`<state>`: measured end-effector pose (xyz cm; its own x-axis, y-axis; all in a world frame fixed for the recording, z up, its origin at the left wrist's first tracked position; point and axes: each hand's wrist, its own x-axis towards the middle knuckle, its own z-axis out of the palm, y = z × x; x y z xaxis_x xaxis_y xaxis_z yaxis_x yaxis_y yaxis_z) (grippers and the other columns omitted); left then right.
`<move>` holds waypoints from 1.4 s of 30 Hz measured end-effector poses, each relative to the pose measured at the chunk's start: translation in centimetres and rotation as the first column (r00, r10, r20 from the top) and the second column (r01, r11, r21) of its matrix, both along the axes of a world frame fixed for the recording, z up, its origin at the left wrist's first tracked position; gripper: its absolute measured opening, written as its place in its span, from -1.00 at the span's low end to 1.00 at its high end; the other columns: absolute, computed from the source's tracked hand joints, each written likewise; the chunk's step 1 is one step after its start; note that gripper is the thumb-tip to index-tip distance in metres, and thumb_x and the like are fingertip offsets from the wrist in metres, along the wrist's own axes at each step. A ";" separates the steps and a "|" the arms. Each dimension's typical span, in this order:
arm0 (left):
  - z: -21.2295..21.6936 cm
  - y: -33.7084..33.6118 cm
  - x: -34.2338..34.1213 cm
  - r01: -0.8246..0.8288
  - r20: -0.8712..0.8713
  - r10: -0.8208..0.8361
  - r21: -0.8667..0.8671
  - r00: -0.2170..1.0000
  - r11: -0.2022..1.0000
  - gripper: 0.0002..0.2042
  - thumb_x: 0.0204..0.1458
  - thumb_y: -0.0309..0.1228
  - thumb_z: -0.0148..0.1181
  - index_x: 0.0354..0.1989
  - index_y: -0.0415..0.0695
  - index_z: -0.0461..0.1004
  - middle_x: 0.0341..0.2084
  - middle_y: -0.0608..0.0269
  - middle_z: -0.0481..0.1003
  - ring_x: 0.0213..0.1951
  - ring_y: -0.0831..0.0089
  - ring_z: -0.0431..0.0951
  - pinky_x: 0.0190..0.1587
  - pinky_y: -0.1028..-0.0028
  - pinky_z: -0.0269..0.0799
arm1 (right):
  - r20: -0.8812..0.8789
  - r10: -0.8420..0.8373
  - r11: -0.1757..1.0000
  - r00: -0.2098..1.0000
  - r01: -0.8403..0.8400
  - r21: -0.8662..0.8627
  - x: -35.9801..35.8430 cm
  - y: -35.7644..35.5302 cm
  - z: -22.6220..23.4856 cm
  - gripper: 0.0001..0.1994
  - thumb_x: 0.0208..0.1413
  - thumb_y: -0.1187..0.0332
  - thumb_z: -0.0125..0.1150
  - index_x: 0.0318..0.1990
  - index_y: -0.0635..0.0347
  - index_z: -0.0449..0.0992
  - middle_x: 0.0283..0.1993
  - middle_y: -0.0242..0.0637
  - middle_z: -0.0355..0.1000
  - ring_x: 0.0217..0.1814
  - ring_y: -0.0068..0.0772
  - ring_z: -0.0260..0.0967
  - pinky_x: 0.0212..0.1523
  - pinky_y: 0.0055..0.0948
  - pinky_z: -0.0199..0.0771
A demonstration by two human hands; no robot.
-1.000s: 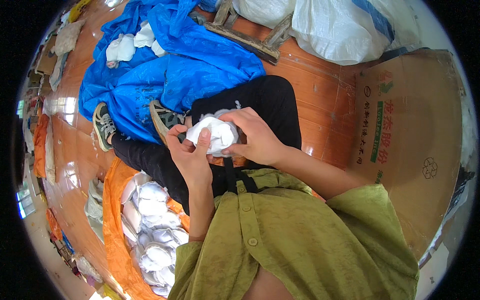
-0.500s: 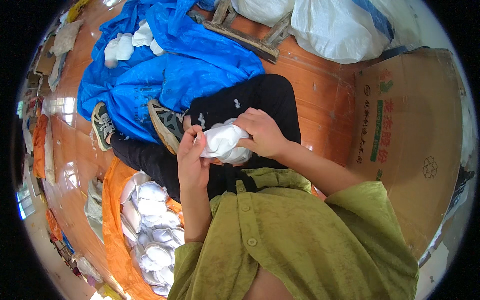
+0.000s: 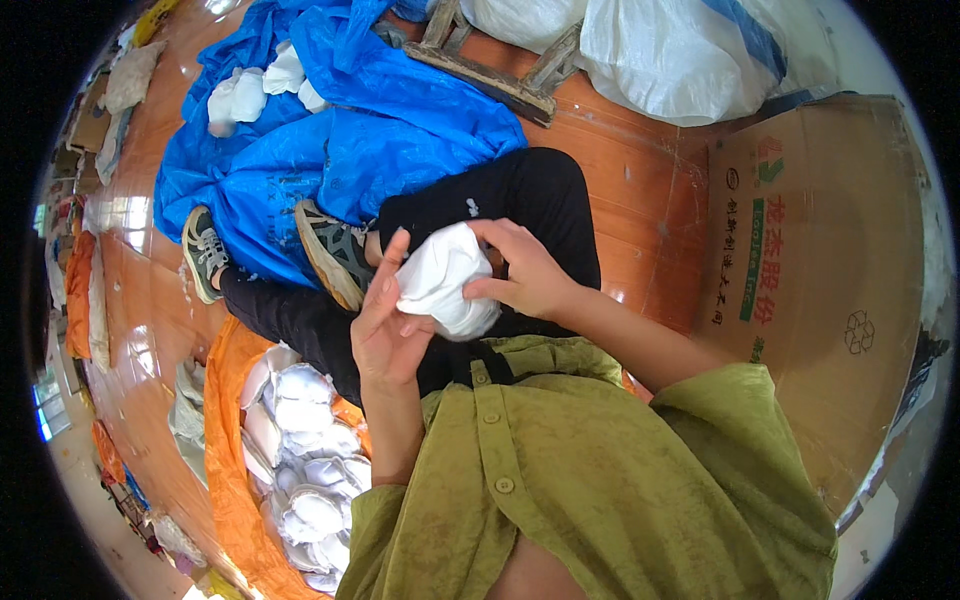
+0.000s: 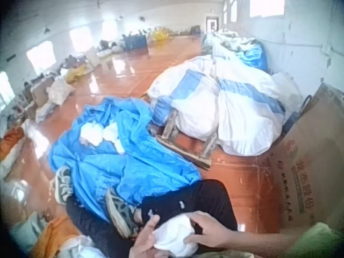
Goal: The person sits on the floor and repeatedly stuffs white cotton-like material into a sock, compressing it by hand. The person handles the sock and cotton material throughout the clip.
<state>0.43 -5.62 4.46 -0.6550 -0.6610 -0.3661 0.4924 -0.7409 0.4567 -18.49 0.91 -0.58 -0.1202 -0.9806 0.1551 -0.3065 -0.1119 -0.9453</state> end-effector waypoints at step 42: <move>-1.8 2.7 -1.9 0.060 0.678 0.376 -0.526 0.632 0.849 -0.74 0.11 -0.38 0.22 -0.14 -0.32 0.43 -0.40 0.32 0.48 -0.36 0.65 0.43 -0.28 0.64 0.36 | 0.670 -0.177 0.976 0.721 0.040 0.215 0.7 -2.2 3.6 -0.80 0.21 0.28 0.17 -0.17 0.23 0.45 -0.26 -0.42 0.45 -0.23 -0.69 0.38 -0.22 -0.61 0.41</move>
<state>-1.49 -2.91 2.69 -0.1701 -0.9434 -0.2847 -0.0863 -0.2735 0.9580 -17.82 -1.32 3.00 -0.2330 -0.9554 -0.1815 0.4286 0.0667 -0.9010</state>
